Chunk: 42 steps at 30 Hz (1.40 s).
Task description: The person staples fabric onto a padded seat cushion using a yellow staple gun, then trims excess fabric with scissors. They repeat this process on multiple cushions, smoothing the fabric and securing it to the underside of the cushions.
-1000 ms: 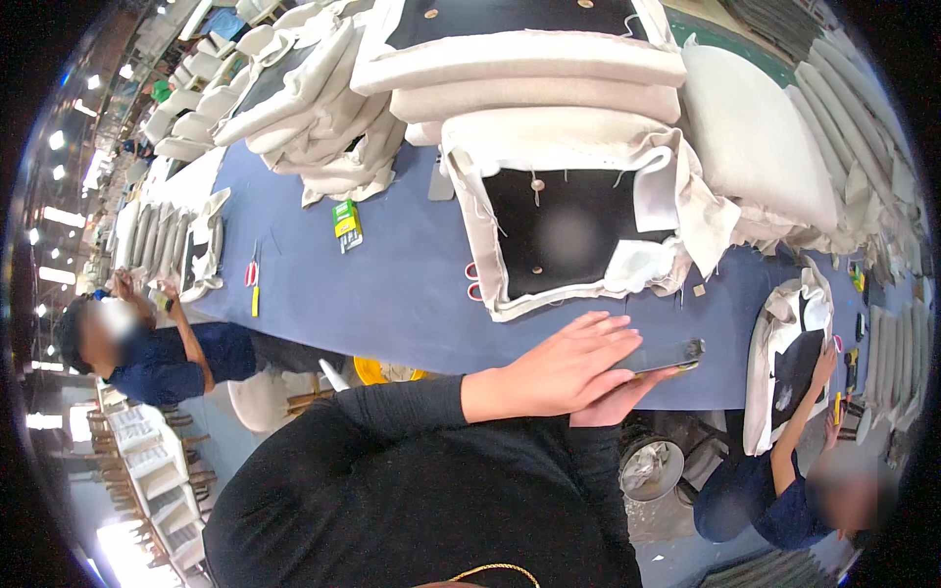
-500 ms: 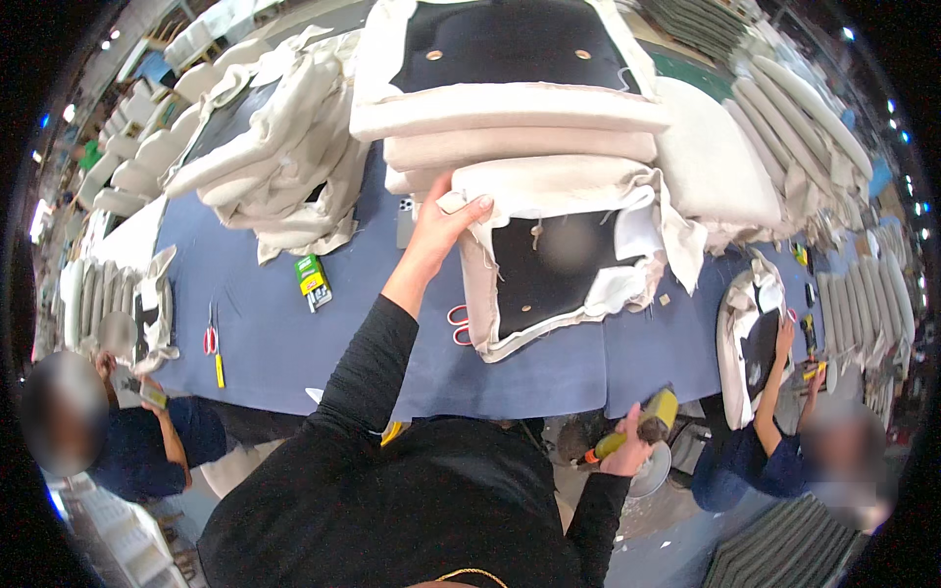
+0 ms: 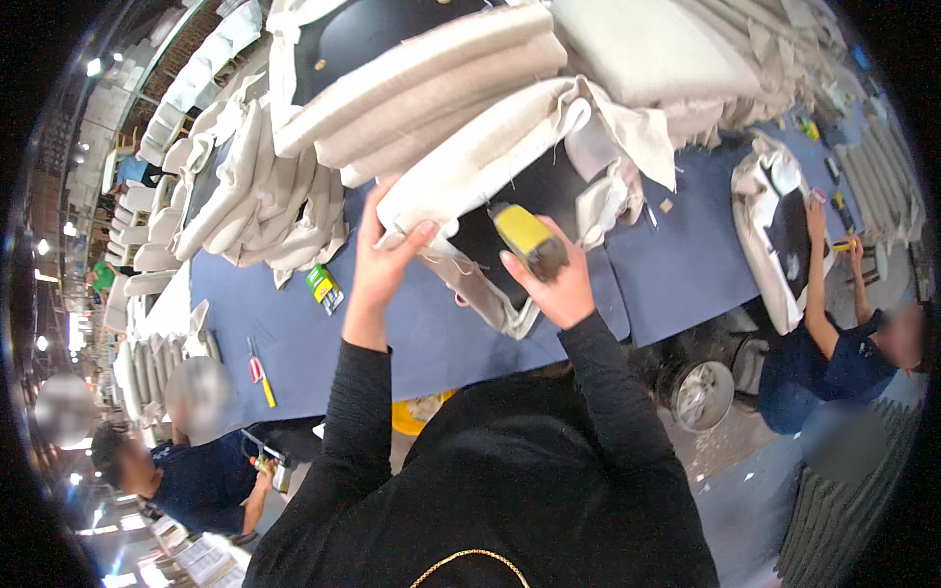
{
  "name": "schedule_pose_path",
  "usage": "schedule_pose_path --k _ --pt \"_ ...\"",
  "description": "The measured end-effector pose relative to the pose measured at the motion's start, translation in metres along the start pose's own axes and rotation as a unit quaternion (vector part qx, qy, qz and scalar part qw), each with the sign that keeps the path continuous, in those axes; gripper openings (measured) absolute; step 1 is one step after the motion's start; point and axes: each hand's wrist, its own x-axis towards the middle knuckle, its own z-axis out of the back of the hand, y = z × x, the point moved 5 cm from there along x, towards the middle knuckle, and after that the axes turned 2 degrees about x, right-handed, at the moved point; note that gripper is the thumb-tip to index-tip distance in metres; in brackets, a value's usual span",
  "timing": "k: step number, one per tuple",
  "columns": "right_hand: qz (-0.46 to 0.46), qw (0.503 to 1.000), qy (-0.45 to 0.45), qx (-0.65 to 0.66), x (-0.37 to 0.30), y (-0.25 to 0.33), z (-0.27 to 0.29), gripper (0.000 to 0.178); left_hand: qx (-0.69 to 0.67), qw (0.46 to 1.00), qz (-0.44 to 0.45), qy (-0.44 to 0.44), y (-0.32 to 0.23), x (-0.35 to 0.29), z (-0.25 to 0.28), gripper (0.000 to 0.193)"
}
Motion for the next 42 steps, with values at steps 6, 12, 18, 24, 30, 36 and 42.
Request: schedule_pose_path --k 6,12,18,24,30,36,42 --pt "0.106 0.993 0.034 -0.031 -0.003 -0.008 -0.022 0.053 0.014 0.948 0.269 0.169 -0.026 0.067 0.019 0.075" --pt "0.059 0.994 0.094 -0.016 -0.011 -0.027 -0.039 0.052 0.3 0.869 0.361 0.157 -0.002 0.084 0.002 0.09" --pt "0.064 0.997 0.043 -0.013 -0.031 -0.033 -0.041 0.058 0.458 0.853 0.107 0.226 -0.037 0.056 -0.021 0.078" --pt "0.041 0.996 0.026 0.074 -0.033 -0.009 -0.014 0.062 0.512 0.818 -0.01 0.262 -0.072 0.034 -0.062 0.064" --pt "0.128 0.991 -0.013 0.048 -0.026 0.038 0.014 0.056 0.531 0.806 -0.07 0.252 -0.083 0.02 -0.07 0.075" --pt "0.136 0.991 -0.02 0.007 -0.02 0.04 0.016 0.047 0.554 0.791 -0.03 0.258 -0.092 0.013 -0.079 0.086" --pt "0.113 0.994 -0.011 -0.005 -0.02 0.051 0.023 0.05 0.554 0.79 -0.018 0.263 -0.104 0.009 -0.087 0.087"
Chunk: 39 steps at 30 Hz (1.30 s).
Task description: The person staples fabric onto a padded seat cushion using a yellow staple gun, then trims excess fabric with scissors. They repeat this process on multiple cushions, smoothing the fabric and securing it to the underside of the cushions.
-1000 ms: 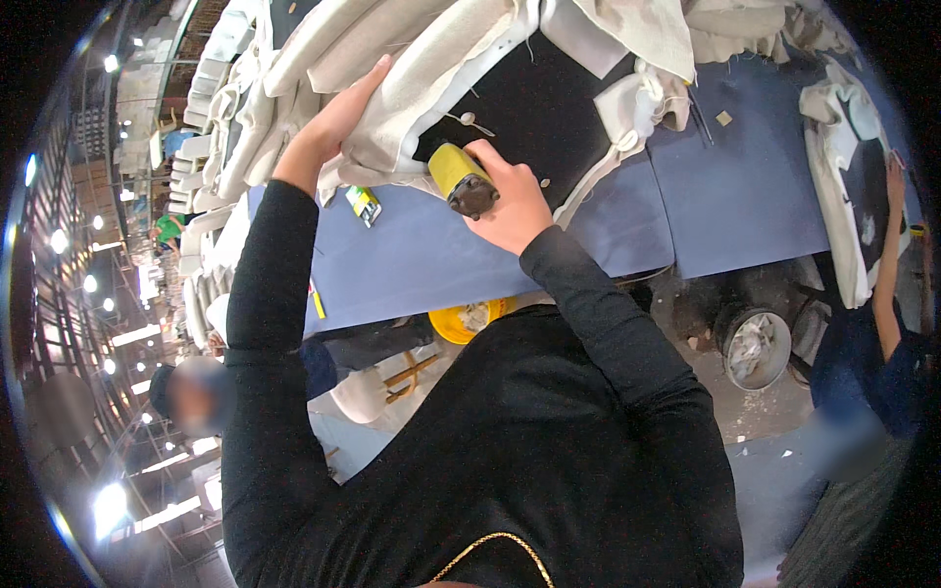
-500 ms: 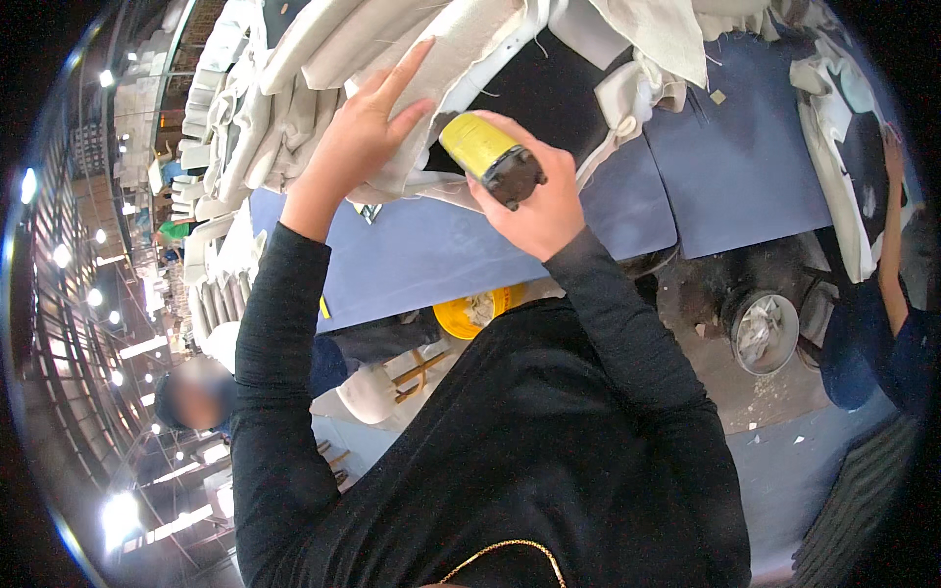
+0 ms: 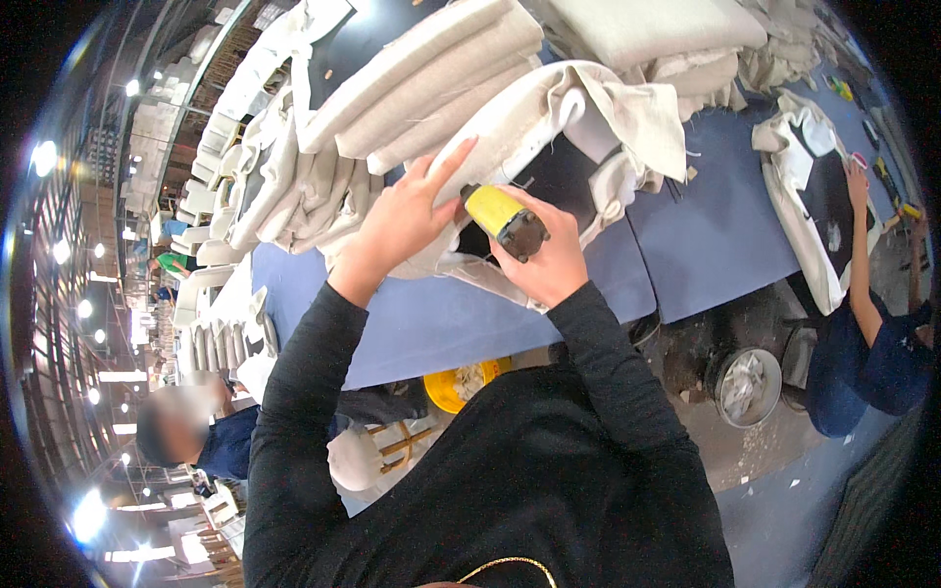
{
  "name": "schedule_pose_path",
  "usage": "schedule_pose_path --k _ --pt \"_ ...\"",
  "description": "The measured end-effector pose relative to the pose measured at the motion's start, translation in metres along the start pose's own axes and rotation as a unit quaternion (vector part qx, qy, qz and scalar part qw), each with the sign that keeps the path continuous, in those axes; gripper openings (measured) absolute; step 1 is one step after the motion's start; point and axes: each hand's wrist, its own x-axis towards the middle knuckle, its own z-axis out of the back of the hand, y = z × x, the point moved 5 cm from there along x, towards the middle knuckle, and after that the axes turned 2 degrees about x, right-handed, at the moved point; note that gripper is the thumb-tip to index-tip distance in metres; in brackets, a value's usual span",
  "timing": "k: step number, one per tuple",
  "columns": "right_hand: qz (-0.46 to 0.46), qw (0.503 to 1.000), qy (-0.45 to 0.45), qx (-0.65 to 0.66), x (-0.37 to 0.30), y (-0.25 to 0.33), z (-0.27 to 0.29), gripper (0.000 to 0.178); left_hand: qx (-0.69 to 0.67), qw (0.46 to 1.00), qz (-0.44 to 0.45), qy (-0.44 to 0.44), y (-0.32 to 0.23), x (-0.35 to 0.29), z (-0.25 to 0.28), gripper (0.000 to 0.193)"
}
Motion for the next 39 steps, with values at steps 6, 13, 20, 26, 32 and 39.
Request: schedule_pose_path --k 6,13,20,26,32,39 --pt "-0.01 0.999 0.037 0.017 -0.001 0.007 -0.004 0.045 0.017 1.0 -0.006 -0.009 -0.001 -0.005 -0.001 0.098" --pt "-0.01 0.997 0.057 0.045 -0.009 -0.005 -0.014 0.058 0.023 1.0 0.007 0.021 -0.004 -0.007 0.002 0.113" --pt "-0.026 0.996 0.056 0.062 -0.013 -0.012 -0.013 0.055 -0.478 0.853 0.118 0.176 0.1 0.002 -0.024 0.076" --pt "0.038 0.996 0.072 0.02 -0.014 -0.009 -0.017 0.062 -0.3 0.919 0.201 0.161 0.091 -0.018 -0.028 0.081" --pt "-0.001 0.995 0.072 0.076 -0.015 -0.008 -0.025 0.052 -0.087 0.996 -0.021 -0.007 0.032 -0.036 0.001 0.065" --pt "0.002 0.997 0.06 0.051 -0.021 0.002 -0.025 0.064 -0.015 0.999 -0.04 -0.028 0.021 -0.036 0.0 0.081"
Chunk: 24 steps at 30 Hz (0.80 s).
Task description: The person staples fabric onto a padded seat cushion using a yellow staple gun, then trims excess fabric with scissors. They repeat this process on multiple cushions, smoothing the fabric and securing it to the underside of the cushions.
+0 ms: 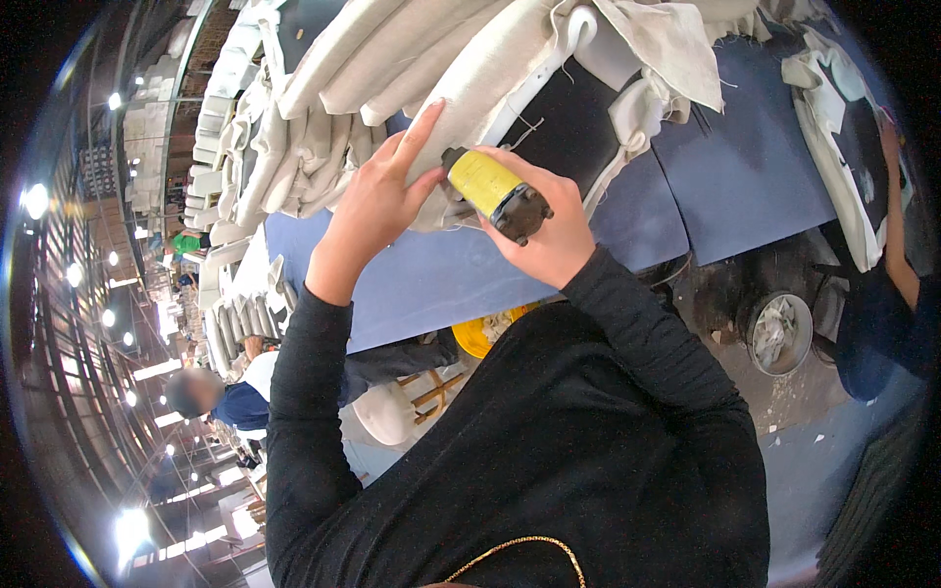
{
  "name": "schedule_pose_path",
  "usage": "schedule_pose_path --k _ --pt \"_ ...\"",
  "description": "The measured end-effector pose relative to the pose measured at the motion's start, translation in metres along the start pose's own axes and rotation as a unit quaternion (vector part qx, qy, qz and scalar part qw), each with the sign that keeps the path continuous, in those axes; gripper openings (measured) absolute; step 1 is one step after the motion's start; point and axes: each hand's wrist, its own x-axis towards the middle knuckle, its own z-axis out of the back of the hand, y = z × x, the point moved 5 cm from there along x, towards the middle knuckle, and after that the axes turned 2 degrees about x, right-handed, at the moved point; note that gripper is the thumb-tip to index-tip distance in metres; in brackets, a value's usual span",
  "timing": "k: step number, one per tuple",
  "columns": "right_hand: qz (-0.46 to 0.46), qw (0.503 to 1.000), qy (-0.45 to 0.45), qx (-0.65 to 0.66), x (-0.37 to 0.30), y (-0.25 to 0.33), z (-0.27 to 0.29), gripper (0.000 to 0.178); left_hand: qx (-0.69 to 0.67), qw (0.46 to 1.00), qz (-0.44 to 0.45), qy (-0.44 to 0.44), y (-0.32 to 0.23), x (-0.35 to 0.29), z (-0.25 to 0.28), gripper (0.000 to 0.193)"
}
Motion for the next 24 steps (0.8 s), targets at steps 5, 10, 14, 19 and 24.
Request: schedule_pose_path --k 5,10,14,19,24 --pt "0.042 0.998 -0.003 -0.043 -0.005 0.011 -0.003 0.07 -0.014 1.0 0.014 0.011 -0.001 0.001 0.0 0.089" --pt "0.052 0.996 -0.01 -0.069 -0.008 0.009 -0.006 0.075 0.0 0.999 0.032 0.021 -0.006 -0.001 0.001 0.092" --pt "0.044 0.997 -0.01 -0.057 -0.01 0.008 -0.006 0.074 0.009 0.999 0.028 0.017 -0.011 -0.005 0.0 0.095" --pt "0.044 0.998 0.003 -0.053 -0.014 0.01 -0.002 0.071 0.004 1.0 0.017 0.016 -0.012 -0.006 0.0 0.1" --pt "0.041 0.998 0.01 -0.048 -0.015 0.013 -0.004 0.07 -0.033 0.998 0.041 0.045 -0.022 -0.005 0.006 0.102"
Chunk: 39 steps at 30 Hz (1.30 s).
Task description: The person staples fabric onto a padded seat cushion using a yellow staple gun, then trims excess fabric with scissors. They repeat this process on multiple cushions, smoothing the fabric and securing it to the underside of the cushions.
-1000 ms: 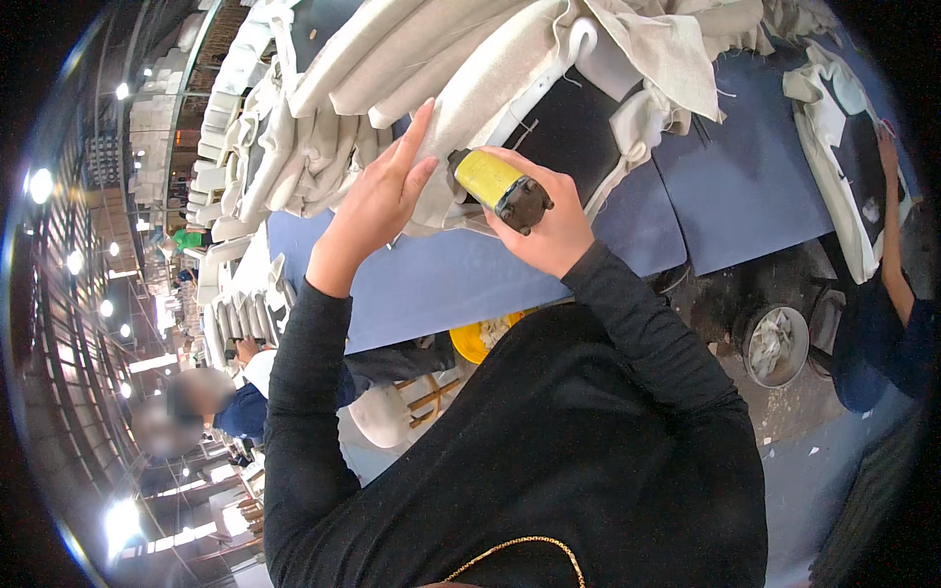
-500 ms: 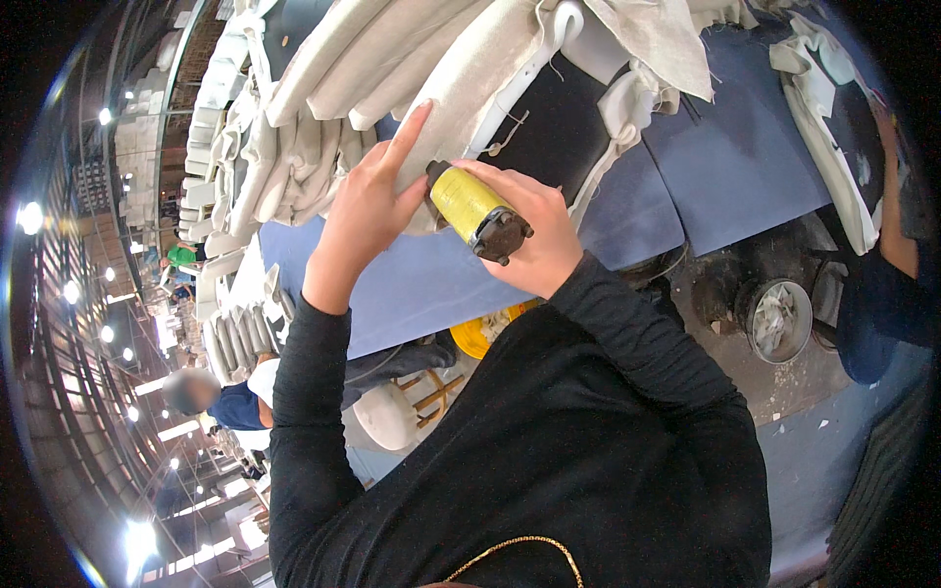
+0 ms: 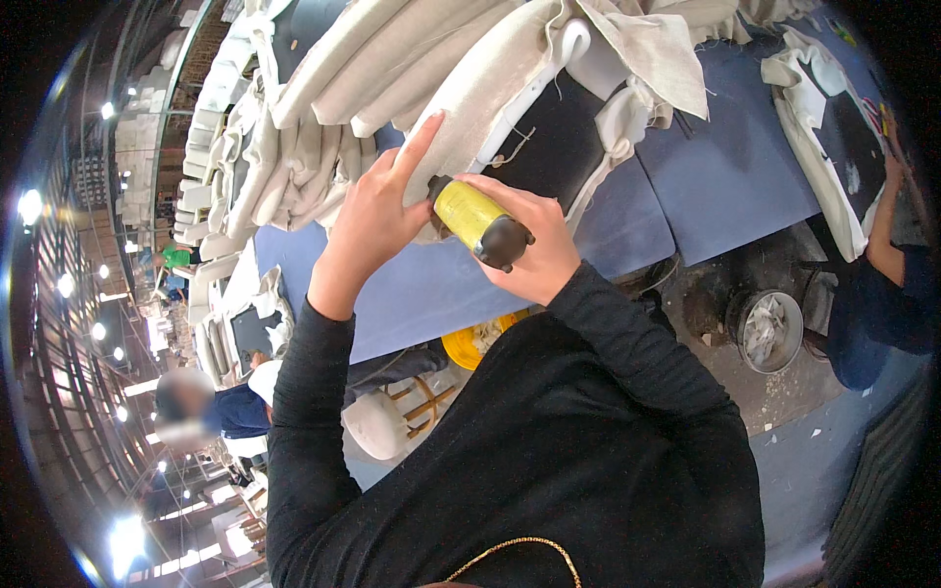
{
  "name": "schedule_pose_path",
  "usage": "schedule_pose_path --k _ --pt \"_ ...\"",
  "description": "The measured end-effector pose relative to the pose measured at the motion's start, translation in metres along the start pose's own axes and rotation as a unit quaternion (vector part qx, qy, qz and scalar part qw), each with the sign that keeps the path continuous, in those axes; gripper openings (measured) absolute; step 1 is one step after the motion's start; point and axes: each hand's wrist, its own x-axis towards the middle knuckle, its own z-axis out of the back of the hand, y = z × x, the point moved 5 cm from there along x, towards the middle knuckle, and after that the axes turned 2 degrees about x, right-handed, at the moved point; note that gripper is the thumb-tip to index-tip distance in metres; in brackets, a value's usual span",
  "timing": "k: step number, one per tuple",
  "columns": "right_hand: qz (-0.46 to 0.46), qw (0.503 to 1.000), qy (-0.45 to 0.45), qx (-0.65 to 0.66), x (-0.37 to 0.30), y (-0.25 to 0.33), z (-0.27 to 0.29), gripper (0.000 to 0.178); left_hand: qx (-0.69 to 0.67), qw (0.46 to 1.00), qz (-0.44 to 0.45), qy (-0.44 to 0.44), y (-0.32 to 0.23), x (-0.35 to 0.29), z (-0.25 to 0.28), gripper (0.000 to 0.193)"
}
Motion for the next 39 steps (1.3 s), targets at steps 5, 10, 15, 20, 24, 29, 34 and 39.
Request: schedule_pose_path --k 5,10,15,20,24,29,34,39 --pt "0.006 1.0 -0.004 0.015 0.0 -0.002 0.003 0.069 -0.091 0.993 -0.08 -0.003 0.017 -0.003 0.008 0.096" --pt "-0.051 0.999 0.0 0.016 -0.006 0.001 0.01 0.068 -0.107 0.99 -0.088 0.007 0.017 -0.006 0.001 0.088" --pt "-0.024 1.0 0.015 0.01 -0.012 0.013 0.006 0.071 -0.071 0.995 -0.073 -0.013 0.002 -0.01 0.002 0.089" --pt "-0.013 0.999 0.006 0.03 -0.017 0.015 0.001 0.066 -0.064 0.996 -0.058 -0.026 0.002 -0.01 0.002 0.095" --pt "-0.002 1.0 0.012 0.018 -0.016 0.014 -0.001 0.073 -0.069 0.995 -0.066 -0.036 0.003 -0.01 0.001 0.096" --pt "-0.019 0.999 0.015 0.023 -0.017 0.009 -0.005 0.073 -0.057 0.997 -0.039 -0.027 0.001 -0.01 -0.002 0.097" --pt "-0.025 0.999 0.013 0.032 -0.021 0.014 -0.005 0.073 -0.067 0.995 -0.059 -0.038 -0.002 -0.011 -0.001 0.103" --pt "-0.009 1.0 0.015 0.023 -0.019 0.013 -0.01 0.071 -0.067 0.997 -0.038 -0.029 -0.002 -0.012 -0.002 0.107"
